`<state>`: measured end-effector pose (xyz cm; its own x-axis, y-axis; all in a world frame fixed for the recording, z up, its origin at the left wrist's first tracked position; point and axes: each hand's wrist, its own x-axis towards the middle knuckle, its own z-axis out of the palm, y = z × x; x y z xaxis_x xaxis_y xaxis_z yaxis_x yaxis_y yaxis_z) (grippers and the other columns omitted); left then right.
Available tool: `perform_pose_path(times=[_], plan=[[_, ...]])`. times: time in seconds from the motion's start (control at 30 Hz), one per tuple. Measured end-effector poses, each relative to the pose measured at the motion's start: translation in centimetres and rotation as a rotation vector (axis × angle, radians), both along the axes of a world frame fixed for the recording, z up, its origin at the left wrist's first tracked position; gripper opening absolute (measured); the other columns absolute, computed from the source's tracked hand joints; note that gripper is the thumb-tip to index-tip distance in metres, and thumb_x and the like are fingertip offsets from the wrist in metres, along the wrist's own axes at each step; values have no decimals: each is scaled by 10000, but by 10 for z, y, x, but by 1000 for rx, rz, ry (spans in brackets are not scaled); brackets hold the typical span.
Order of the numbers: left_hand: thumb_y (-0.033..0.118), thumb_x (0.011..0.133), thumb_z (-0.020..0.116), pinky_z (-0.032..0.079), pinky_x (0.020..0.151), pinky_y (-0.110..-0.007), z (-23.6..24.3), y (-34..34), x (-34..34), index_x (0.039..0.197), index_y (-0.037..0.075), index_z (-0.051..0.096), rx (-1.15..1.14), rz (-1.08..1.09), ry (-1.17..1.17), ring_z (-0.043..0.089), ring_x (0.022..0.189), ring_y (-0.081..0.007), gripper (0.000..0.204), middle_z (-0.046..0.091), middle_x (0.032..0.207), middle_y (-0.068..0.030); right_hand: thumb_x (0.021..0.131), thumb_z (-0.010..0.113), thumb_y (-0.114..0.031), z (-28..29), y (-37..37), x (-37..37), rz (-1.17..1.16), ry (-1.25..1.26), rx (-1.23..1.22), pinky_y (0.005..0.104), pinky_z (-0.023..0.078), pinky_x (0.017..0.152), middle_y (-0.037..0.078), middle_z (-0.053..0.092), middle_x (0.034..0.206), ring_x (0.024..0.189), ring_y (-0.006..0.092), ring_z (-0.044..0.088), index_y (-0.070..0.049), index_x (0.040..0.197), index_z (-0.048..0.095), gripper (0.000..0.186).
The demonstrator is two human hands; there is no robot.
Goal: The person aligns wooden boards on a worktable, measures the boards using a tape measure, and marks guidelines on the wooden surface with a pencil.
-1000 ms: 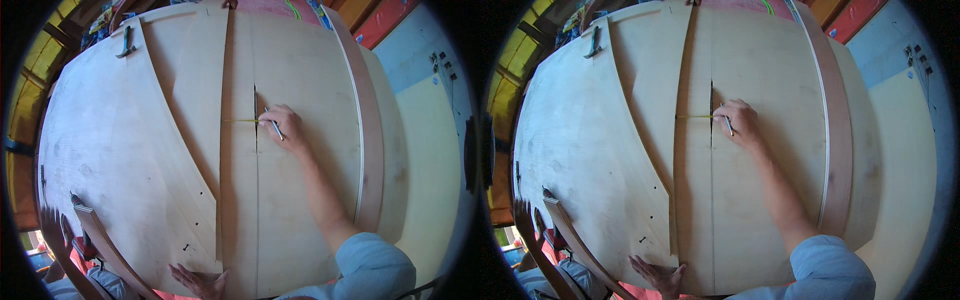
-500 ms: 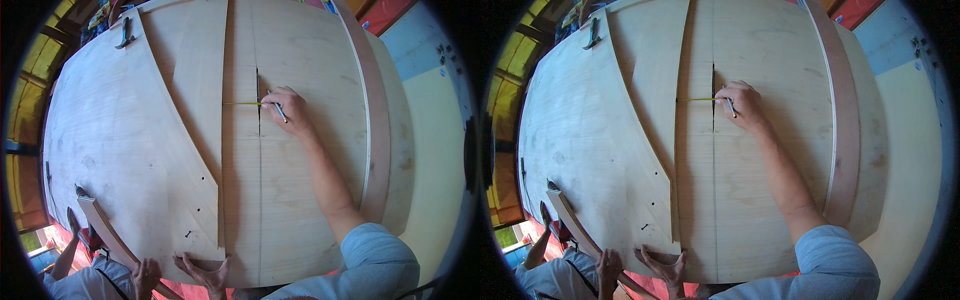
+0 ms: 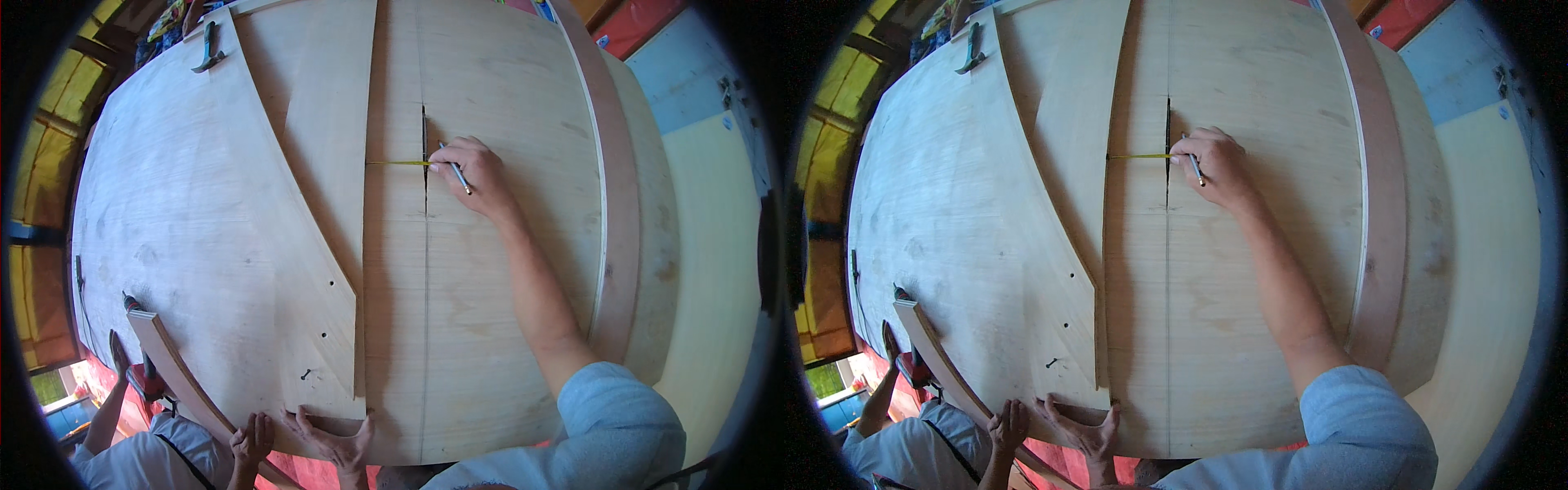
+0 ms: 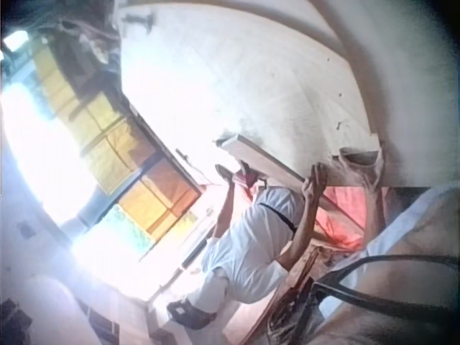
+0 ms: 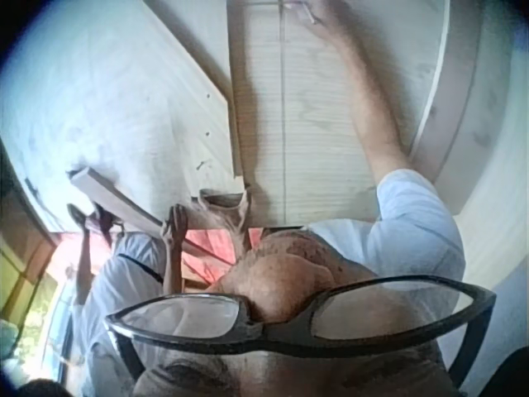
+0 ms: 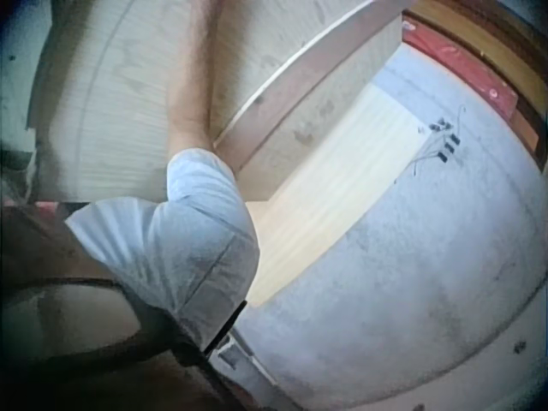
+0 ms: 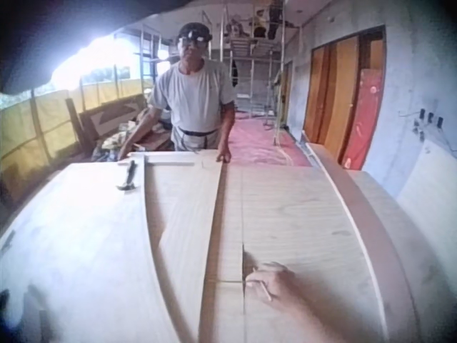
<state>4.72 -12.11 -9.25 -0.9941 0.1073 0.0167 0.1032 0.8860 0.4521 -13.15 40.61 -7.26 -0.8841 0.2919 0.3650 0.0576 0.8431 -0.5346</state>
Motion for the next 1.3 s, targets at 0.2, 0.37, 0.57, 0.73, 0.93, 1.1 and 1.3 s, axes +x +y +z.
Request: perform_pose_path(times=[0.2, 0.37, 0.57, 0.73, 0.93, 1.1, 1.3], plan=[[433, 549, 1052, 382, 1239, -602, -2, 0, -3, 1632, 22, 303, 38, -39, 64, 238, 1609, -515, 1379, 218, 1725, -340, 916, 779, -107, 2, -2, 0, -3, 13, 22, 446, 551, 790, 106, 708, 862, 886, 317, 682, -66, 965, 803, 68], [459, 595, 1032, 217, 1334, -574, -2, 0, -1, 1674, 28, 241, 94, -6, 5, 183, 1643, -476, 1406, 181, 1760, -307, 911, 787, -107, -2, 0, 1, -15, 17, 25, 454, 548, 785, 104, 699, 854, 882, 314, 675, -75, 966, 801, 65], [402, 603, 1030, 229, 1331, -566, 1, 1, -1, 1669, 37, 249, 30, -43, 56, 192, 1640, -471, 1371, 181, 1760, -302, 900, 797, -109, -4, -2, -1, -30, -3, 10, 446, 555, 799, 99, 703, 863, 900, 310, 682, -79, 957, 803, 65], [378, 601, 1033, 249, 1320, -558, 1, 4, -1, 1652, 24, 265, 46, -20, 47, 225, 1623, -467, 1349, 206, 1741, -316, 889, 804, -111, -10, 1, -2, -25, 23, 15, 441, 559, 810, 96, 716, 880, 917, 308, 688, -78, 953, 806, 73], [366, 580, 1049, 280, 1279, -602, -2, 3, 1, 1511, 55, 348, 83, -34, 67, 249, 1595, -497, 1206, 235, 1705, -349, 903, 772, -117, -10, 2, -2, -27, 48, 22, 476, 557, 793, 93, 697, 863, 906, 326, 677, -96, 945, 801, 55], [368, 590, 1055, 351, 1210, -534, 2, 8, -2, 1427, 41, 377, 82, -51, 74, 386, 1487, -447, 1125, 314, 1647, -320, 918, 768, -118, -5, 2, 0, -20, 13, 4, 473, 559, 816, 89, 699, 871, 923, 317, 679, -93, 945, 801, 50], [368, 604, 1050, 396, 1129, -523, 7, 13, -5, 1416, 51, 359, 61, -101, 138, 450, 1347, -406, 1113, 413, 1478, -255, 920, 771, -124, -6, 0, 1, -22, 0, 12, 478, 555, 815, 97, 700, 868, 908, 325, 679, -87, 951, 802, 57]])
